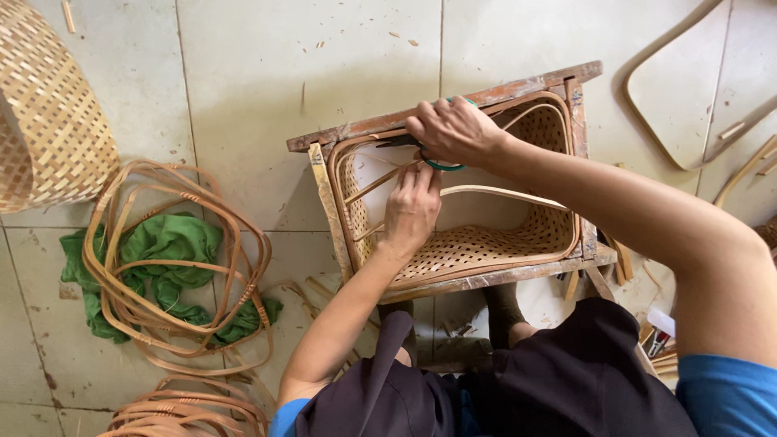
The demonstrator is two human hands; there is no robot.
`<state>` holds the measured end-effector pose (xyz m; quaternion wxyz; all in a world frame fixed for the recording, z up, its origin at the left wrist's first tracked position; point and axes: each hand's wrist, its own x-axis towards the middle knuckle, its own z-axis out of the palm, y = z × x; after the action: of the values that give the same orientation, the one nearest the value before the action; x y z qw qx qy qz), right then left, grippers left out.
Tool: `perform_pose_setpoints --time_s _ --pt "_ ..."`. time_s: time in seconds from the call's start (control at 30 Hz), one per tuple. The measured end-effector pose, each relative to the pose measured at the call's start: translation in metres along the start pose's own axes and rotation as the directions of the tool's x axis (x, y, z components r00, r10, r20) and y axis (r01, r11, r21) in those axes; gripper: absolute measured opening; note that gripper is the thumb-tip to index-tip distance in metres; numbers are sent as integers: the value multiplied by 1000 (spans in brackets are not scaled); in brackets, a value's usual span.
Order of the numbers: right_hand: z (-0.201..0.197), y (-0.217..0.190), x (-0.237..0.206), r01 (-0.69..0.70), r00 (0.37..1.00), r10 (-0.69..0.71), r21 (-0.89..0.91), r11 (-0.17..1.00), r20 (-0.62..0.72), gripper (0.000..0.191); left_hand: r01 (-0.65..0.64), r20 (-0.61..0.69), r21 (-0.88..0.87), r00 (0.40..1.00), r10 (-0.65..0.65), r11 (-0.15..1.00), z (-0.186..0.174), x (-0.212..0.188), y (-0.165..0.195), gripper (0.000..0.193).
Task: The person weaves a rectangular basket by inserting and bending thin wooden strips into a wooden frame. They use a hammer to tap strips into place and scissors to trim excess material, working on the basket's side walls.
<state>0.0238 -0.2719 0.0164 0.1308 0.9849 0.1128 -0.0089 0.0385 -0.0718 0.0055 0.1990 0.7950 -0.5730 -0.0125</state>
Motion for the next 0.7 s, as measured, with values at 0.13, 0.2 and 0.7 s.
perform_pose_setpoints --time_s 0.13,0.2,0.7 --pt "9 -3 4 -4 999 3 -28 1000 -41 27 2 27 14 1000 -2 1000 8 -3 -1 32" --pt "11 -4 7 -10 999 11 6 1000 -36 30 6 31 18 1000 -7 1000 11 -3 -2 30" --pt "21 -8 9 73 991 -67 44 996 -112 23 -15 33 38 999 13 999 -7 -2 1 39"
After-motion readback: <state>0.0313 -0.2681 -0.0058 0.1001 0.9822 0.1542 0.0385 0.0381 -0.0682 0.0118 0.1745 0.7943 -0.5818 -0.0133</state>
